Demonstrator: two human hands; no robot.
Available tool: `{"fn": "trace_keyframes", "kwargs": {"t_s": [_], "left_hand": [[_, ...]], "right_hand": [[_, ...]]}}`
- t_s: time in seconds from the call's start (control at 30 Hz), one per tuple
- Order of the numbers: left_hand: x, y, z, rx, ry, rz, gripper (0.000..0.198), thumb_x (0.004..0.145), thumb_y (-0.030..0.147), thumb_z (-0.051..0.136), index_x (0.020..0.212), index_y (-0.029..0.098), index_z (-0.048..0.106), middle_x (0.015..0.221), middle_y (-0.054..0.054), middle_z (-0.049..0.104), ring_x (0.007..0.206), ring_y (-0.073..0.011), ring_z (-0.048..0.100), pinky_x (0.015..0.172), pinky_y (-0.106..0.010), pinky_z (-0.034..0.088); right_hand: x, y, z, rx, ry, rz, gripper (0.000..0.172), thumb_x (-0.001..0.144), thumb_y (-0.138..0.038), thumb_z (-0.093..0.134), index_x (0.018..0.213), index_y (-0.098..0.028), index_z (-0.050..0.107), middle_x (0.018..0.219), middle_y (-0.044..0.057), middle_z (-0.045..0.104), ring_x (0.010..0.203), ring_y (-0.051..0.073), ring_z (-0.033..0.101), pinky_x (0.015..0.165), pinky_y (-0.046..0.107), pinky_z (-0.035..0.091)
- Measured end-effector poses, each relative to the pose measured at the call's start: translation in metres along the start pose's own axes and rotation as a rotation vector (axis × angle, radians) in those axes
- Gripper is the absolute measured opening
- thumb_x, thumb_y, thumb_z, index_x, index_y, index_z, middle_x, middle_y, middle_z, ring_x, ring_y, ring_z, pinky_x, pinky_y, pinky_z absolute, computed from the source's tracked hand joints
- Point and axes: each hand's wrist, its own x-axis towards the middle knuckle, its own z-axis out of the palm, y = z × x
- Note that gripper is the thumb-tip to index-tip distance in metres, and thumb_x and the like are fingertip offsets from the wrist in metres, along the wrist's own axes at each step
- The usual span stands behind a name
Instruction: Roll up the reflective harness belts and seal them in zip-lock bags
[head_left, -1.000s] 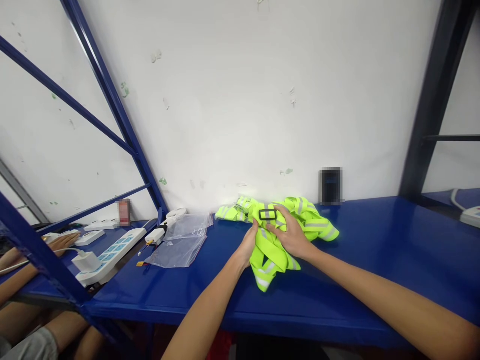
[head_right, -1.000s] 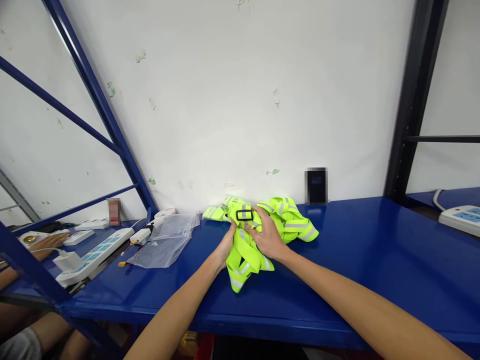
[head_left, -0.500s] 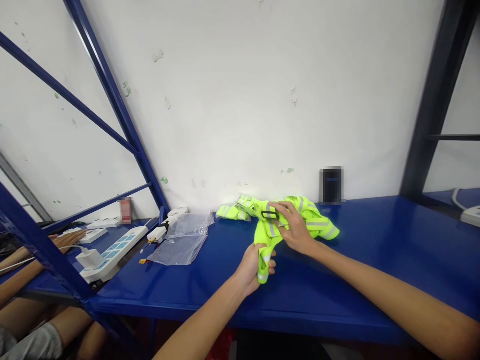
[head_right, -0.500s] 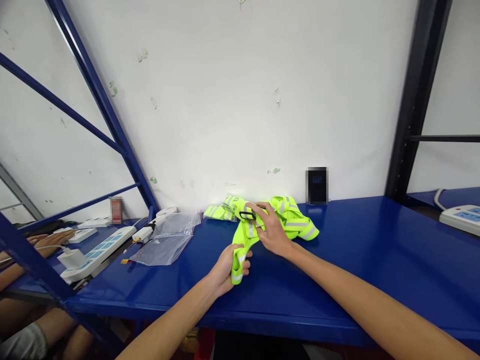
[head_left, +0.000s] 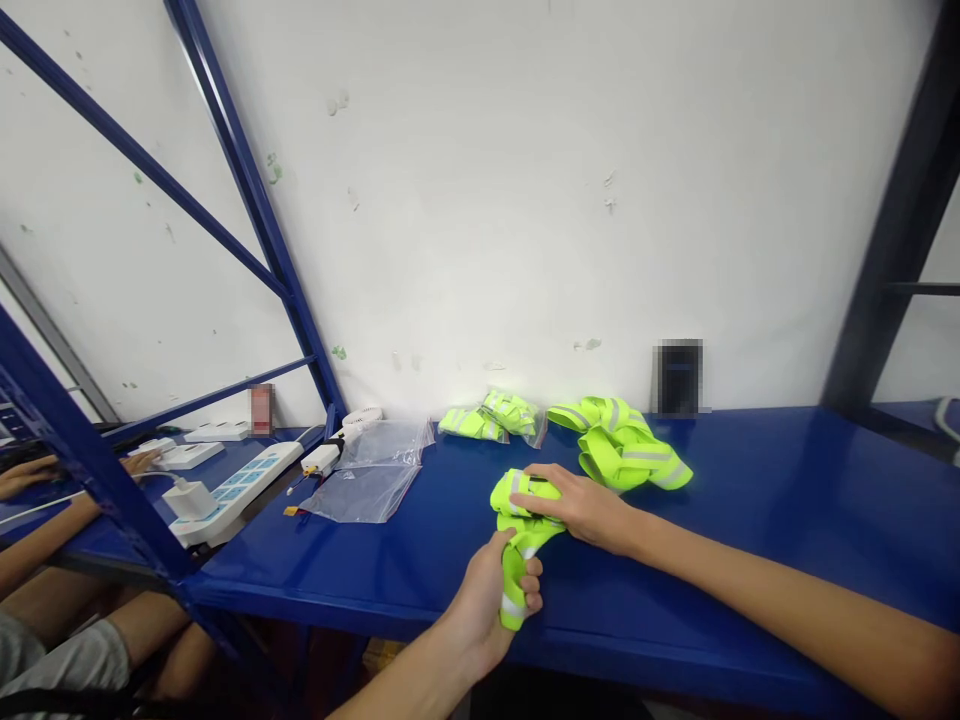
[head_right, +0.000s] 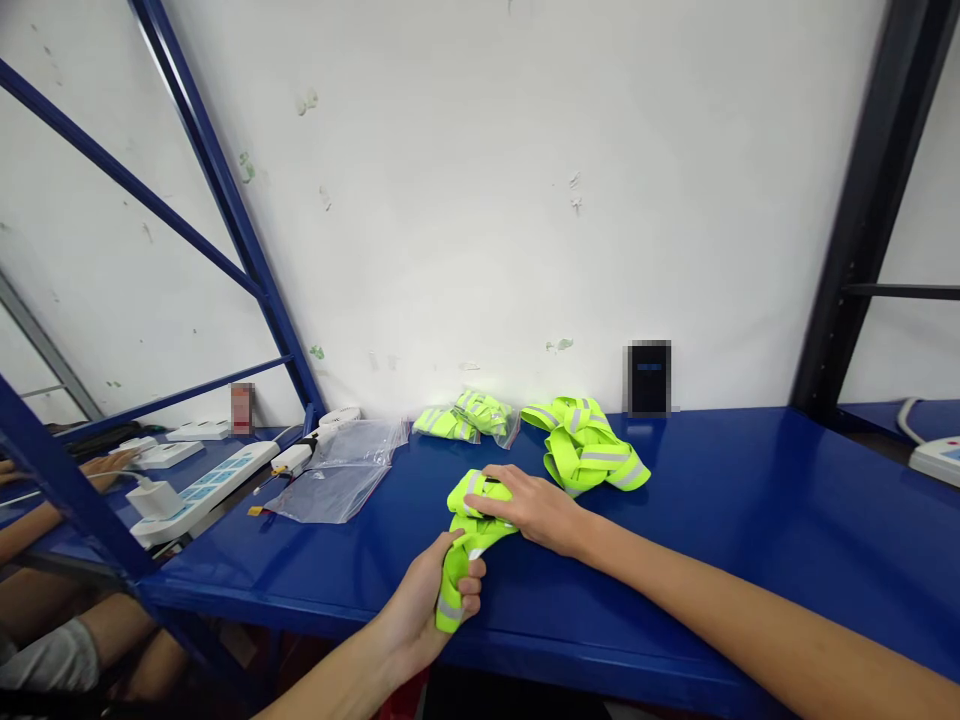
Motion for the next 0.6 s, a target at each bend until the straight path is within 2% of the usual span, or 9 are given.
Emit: {"fn": "trace_keyframes", "kwargs": {"t_s": [0.07,0.13,0.23,0.3,0.37,0.4,0.5,0.57,0.6], "left_hand": [[0.004,0.009,-0.006,0.091,-0.083,0.016,0.032,0.09,0.042,0.044,0.091,0.012,0.057,0.063,-0.005,0.059,0.051,-0.0123,0.056,0.057,-0.024,0.047],[0.005,0.019,-0.017,0.184,-0.232,0.036,0.048,0.086,0.053,0.046,0.097,0.008,0.062,0.083,-0.015,0.067,0.076,-0.022,0.067,0.075,-0.033,0.051],[0.005,0.028,-0.032,0.33,-0.411,0.083,0.054,0.082,0.053,0.053,0.11,0.008,0.062,0.114,-0.022,0.064,0.111,-0.0302,0.06,0.089,-0.038,0.048],[0.005,0.03,-0.038,0.488,-0.458,0.149,0.048,0.078,0.042,0.065,0.115,0.012,0.061,0.12,-0.02,0.062,0.118,-0.0307,0.055,0.089,-0.039,0.049],[0.009,0.028,-0.038,0.69,-0.461,0.235,0.048,0.074,0.034,0.072,0.116,0.015,0.06,0.12,-0.018,0.062,0.117,-0.0303,0.056,0.08,-0.036,0.052],[0.011,0.027,-0.037,0.787,-0.448,0.288,0.046,0.074,0.035,0.072,0.114,0.015,0.062,0.117,-0.017,0.064,0.111,-0.0295,0.059,0.073,-0.032,0.053],[0.024,0.024,-0.032,1.018,-0.347,0.51,0.033,0.083,0.045,0.06,0.088,0.014,0.07,0.085,-0.011,0.071,0.078,-0.0222,0.064,0.057,-0.026,0.046],[0.033,0.025,-0.029,1.104,-0.198,0.729,0.034,0.081,0.046,0.063,0.064,0.016,0.068,0.059,-0.005,0.062,0.06,-0.0169,0.055,0.058,-0.026,0.041],[0.038,0.027,-0.028,1.109,-0.103,0.849,0.033,0.076,0.044,0.069,0.057,0.018,0.064,0.053,-0.002,0.055,0.058,-0.016,0.051,0.061,-0.026,0.04]], "right_hand": [[0.0,-0.006,-0.003,0.033,-0.071,0.001,0.085,0.068,0.011,0.041,0.14,-0.034,0.044,0.146,0.01,0.039,0.132,0.029,0.041,0.095,0.045,0.049],[-0.002,-0.014,-0.01,0.143,-0.129,-0.011,0.085,0.067,0.011,0.043,0.142,-0.028,0.04,0.153,0.011,0.03,0.138,0.028,0.032,0.104,0.045,0.042],[-0.006,-0.027,-0.022,0.365,-0.169,0.027,0.076,0.072,0.001,0.053,0.143,-0.022,0.038,0.157,0.011,0.022,0.143,0.028,0.021,0.112,0.045,0.031],[-0.005,-0.034,-0.026,0.493,-0.116,0.107,0.056,0.08,-0.012,0.059,0.134,-0.022,0.049,0.154,0.011,0.029,0.141,0.03,0.028,0.111,0.046,0.032],[-0.001,-0.038,-0.027,0.596,-0.03,0.192,0.03,0.087,-0.026,0.058,0.117,-0.022,0.062,0.146,0.01,0.042,0.13,0.029,0.044,0.107,0.043,0.037],[0.001,-0.038,-0.027,0.637,0.007,0.228,0.023,0.09,-0.032,0.057,0.108,-0.022,0.066,0.14,0.009,0.048,0.123,0.028,0.051,0.105,0.042,0.04],[0.004,-0.037,-0.024,0.719,0.05,0.284,0.026,0.091,-0.041,0.055,0.103,-0.022,0.068,0.126,0.008,0.058,0.112,0.025,0.057,0.1,0.038,0.042],[0.002,-0.037,-0.023,0.744,0.076,0.315,0.032,0.093,-0.043,0.051,0.117,-0.024,0.061,0.122,0.007,0.06,0.111,0.024,0.058,0.098,0.037,0.043],[0.001,-0.037,-0.022,0.749,0.088,0.332,0.037,0.094,-0.043,0.049,0.127,-0.025,0.053,0.121,0.007,0.06,0.111,0.024,0.057,0.098,0.038,0.043]]}}
